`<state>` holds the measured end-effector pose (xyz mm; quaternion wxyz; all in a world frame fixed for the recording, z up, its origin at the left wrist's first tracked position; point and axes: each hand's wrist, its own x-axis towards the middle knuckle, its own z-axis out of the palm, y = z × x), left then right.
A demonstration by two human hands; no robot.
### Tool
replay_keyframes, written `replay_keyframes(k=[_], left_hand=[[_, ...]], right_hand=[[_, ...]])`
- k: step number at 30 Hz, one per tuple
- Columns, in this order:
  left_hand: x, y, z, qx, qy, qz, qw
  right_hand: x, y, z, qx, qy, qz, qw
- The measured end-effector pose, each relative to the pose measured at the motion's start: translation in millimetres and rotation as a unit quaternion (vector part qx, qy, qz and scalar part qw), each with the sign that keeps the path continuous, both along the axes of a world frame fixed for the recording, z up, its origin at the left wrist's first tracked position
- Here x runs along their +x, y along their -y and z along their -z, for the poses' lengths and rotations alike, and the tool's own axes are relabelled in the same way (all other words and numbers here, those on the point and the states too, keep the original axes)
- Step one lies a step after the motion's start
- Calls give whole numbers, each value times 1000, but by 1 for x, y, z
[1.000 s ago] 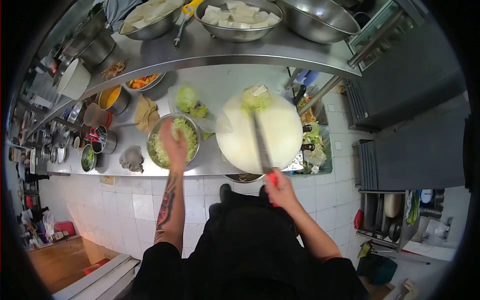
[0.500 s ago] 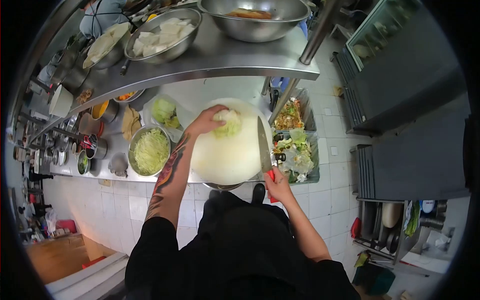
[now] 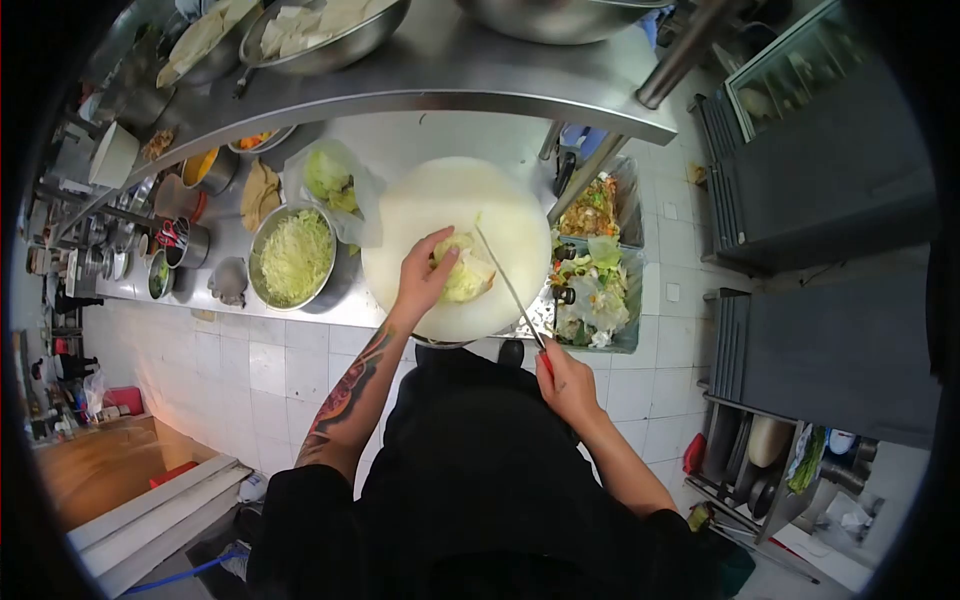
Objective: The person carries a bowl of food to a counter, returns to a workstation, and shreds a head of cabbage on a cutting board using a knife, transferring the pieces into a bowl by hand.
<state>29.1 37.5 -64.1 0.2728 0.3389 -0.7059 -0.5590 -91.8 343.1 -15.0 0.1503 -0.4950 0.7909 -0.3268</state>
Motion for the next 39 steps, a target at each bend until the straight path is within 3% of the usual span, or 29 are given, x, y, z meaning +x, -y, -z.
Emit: replay_keyframes(k=[2,9,10,11,13,15,17,18,20,21,23,24,27,29,33,37,39], left_hand=[[-11,-5,6,48,-69,-77,993],[-17,18,5,118,-43,-15,992],[-9,19,2,-94,15,-29,995],[-2,19,-5,-301,70,-42,950],[24,5,-40,-304,73,-60,948],[34,3,-46,-309,80,-80,944],[35,7,-36,-280,32,34,959],[29,13,-43,-282,32,36,958],[8,31,-57,-331,-13,185,925],[2,41,-57,-333,-12,191,923],[-1,60,-57,-150,100,326,928],[3,62,-53,-154,102,330,926],[20,46,-26,-194,141,271,932],[28,17,-5,-48,137,133,980],[24,-20,-26,18,151,75,985],[25,-34,-22,-7,79,48,996],[26,-40,-16,32,54,25,998]], right_hand=[[8,-6,-14,20,-16,-8,1000],[10,-10,-22,70,-86,-7,994],[11,-10,-23,85,-85,-7,993],[13,-9,-23,87,-86,-3,992],[16,-7,-22,57,-66,10,996],[20,-8,-22,46,-25,25,998],[24,-8,-22,33,18,38,999],[25,-8,-25,53,84,64,993],[23,-10,-14,60,195,104,973],[22,-6,-16,57,198,108,973],[16,5,-21,130,384,160,900],[14,10,-13,120,382,153,903],[11,32,-6,114,375,149,908],[13,51,-6,65,341,144,927],[7,95,-28,-3,240,105,965],[-6,126,-60,44,311,97,944],[-10,131,-59,58,316,76,944]])
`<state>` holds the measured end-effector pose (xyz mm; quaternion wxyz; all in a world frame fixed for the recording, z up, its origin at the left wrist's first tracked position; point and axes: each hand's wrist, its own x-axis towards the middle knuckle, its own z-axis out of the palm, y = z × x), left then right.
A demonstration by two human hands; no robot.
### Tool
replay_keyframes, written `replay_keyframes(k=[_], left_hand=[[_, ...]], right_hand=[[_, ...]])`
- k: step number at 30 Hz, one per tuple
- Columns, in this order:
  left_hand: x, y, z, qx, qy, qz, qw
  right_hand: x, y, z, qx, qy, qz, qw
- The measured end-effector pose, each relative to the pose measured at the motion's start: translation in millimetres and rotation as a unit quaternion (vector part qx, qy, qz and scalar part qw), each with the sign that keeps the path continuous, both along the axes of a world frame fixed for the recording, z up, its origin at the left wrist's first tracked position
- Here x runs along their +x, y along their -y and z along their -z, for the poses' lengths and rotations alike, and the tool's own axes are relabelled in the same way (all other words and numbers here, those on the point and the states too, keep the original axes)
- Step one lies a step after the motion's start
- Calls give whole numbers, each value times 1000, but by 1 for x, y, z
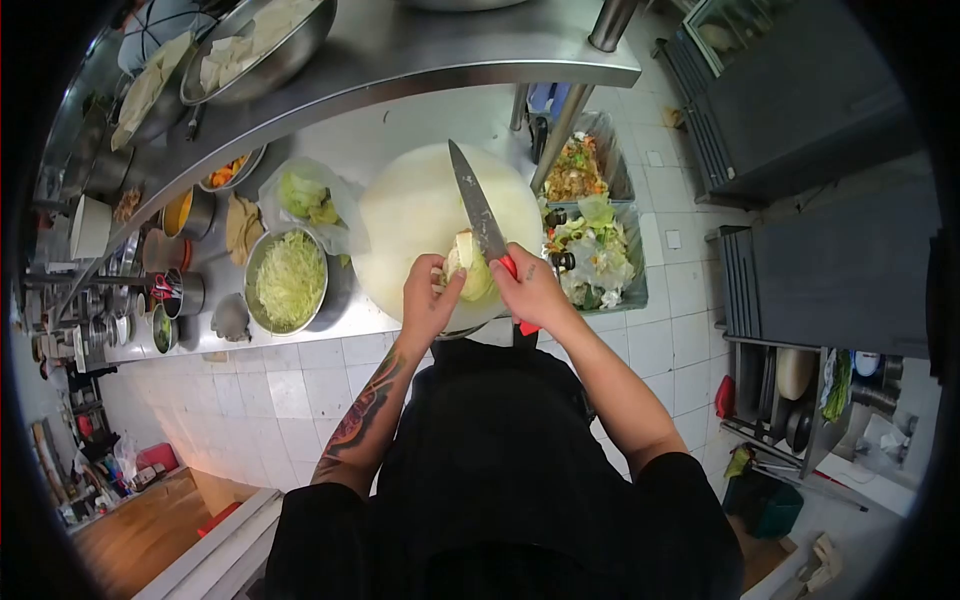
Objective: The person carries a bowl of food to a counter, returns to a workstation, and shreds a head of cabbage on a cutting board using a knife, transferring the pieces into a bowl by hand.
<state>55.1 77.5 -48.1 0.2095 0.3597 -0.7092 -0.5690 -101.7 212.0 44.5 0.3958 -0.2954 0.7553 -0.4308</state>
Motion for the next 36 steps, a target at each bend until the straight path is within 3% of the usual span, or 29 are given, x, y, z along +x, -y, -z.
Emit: replay_keyframes(k=[4,6,10,15,19,22,24,28,30,32,33,34,36], left_hand=[[-11,-6,9,-35,-51,-36,997],[-20,-2,13,-108,-104,-44,988],[-26,2,18,-117,-93,-35,988],[-30,4,23,-220,-120,-43,967],[-30,2,20,-186,-106,-55,975],[-30,6,31,-237,-112,-49,964],[-30,2,24,-170,-98,-57,979],[-30,6,37,-203,-124,-58,970],[-31,1,28,-123,-107,-62,985],[-30,3,30,-125,-107,-56,985],[-29,4,31,-125,-106,-49,985],[-25,3,31,-123,-106,-49,986],[-20,4,24,-13,-103,-10,995]], right_hand=[[-3,6,6,-15,5,10,1000],[-6,10,7,-20,9,8,1000],[-8,16,8,-12,10,18,1000],[3,5,19,0,-40,-1,999],[7,-8,6,42,23,-24,999],[8,-23,-3,75,78,-52,993],[6,-33,-3,83,131,-52,987],[9,-50,-26,101,148,-64,982],[7,-68,-37,103,180,-76,975],[11,-84,-33,131,155,-71,977],[19,-93,-26,70,-13,-40,997],[24,-99,-23,7,-180,-5,984],[34,-94,-43,41,-176,4,983]])
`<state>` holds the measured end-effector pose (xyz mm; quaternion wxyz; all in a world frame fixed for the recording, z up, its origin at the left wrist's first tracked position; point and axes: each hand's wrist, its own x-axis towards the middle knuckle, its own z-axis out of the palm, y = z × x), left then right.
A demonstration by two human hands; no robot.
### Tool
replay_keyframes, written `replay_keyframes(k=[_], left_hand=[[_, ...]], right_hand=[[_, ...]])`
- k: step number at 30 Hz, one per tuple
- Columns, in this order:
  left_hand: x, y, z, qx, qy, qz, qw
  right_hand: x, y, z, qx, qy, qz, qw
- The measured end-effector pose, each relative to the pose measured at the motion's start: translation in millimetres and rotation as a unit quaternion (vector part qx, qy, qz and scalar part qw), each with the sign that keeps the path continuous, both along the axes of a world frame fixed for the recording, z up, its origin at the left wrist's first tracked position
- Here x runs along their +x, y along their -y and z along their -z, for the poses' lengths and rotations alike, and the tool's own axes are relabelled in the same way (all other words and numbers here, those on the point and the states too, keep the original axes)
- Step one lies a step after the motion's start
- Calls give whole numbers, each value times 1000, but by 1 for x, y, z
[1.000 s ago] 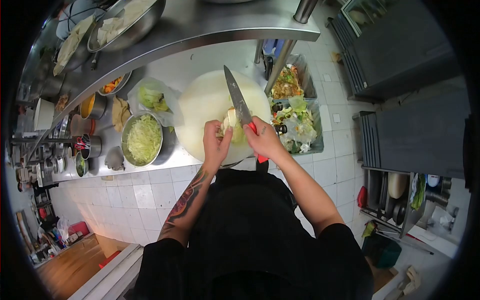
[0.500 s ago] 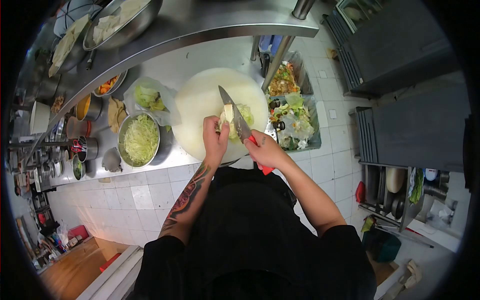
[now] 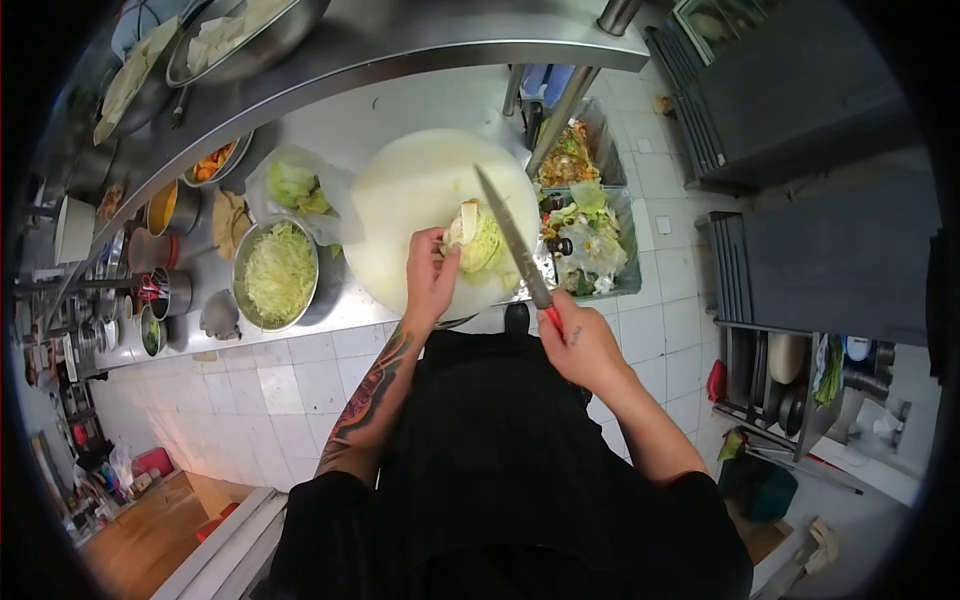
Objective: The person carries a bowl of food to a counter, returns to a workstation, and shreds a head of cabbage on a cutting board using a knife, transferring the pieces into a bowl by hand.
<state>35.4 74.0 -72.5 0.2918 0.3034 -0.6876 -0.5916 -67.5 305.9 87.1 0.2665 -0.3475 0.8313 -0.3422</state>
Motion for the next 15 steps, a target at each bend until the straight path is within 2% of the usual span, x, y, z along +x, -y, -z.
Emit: replay_keyframes(k=[3,15], left_hand=[[8,-1,-5,-17,27,31,999],[13,-7,4,7,-24,30,999]], right_hand=[[11,2,-1,61,-109,-97,987],[22,-13,-25,104,-201,-159,961]])
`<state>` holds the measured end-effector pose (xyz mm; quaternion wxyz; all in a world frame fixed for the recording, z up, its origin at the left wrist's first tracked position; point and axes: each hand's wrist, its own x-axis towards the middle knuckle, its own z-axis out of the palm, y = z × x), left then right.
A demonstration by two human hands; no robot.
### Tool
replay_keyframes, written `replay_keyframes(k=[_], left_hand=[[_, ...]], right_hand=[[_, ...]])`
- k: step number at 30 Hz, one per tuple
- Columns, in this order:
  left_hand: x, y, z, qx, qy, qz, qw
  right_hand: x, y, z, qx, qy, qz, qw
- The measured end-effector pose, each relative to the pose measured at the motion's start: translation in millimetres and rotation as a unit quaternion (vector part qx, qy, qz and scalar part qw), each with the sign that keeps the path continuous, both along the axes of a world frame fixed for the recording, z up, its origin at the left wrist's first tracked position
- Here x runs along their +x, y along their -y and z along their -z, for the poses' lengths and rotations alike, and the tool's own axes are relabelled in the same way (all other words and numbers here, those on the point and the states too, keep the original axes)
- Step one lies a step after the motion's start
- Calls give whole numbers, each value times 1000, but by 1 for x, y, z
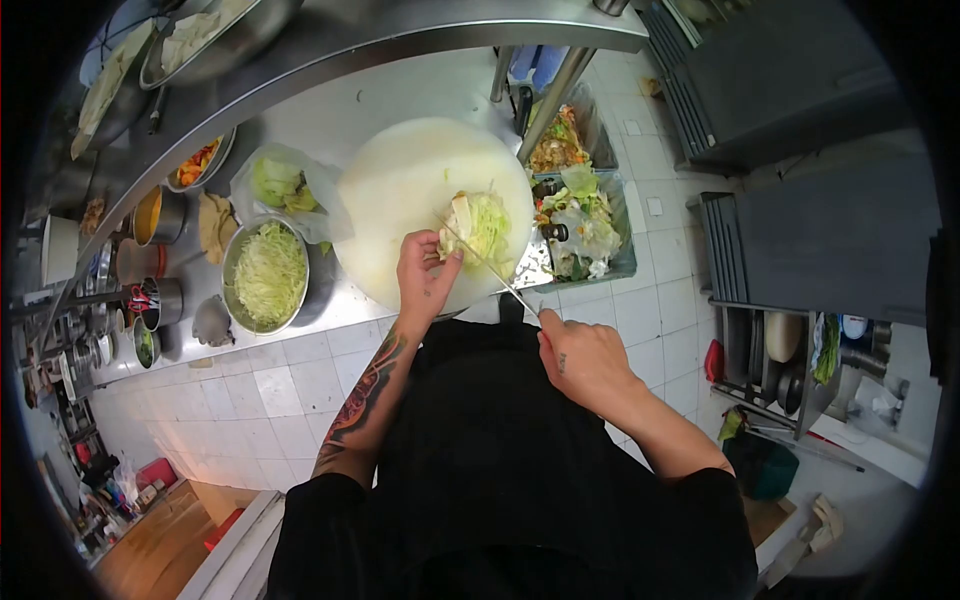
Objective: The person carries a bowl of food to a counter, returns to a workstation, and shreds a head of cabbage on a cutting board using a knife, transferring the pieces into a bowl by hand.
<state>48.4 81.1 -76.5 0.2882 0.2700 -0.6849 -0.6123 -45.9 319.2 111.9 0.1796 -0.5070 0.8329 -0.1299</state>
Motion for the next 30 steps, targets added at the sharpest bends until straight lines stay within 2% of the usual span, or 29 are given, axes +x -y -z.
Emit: replay_keyframes(k=[7,9,12,18,21,25,27,28,29,30], left_hand=[[1,-3,3,8,-25,-17,1000],[2,-2,4,-58,-33,-14,998],[-2,-3,1,-95,-48,-21,994],[-1,-3,-7,-120,-35,-14,992],[0,-4,-2,-107,-36,-8,994],[4,1,5,-138,-34,-4,990],[1,2,4,-50,-27,9,998],[1,4,2,-50,-27,10,998],[-2,8,-17,-112,11,20,993],[-4,12,-36,-174,49,31,983]], right_hand=[[2,-6,-8,56,8,6,998],[5,-4,-14,72,12,-5,997],[1,2,-1,63,22,1,998],[-5,13,-14,104,43,-17,994],[-12,31,24,84,38,-16,996],[-15,26,-5,80,40,-6,996],[-22,10,-18,48,117,52,991],[-28,3,-17,31,164,93,982],[-34,-3,-9,29,165,95,981],[-40,-8,5,-5,216,123,969]])
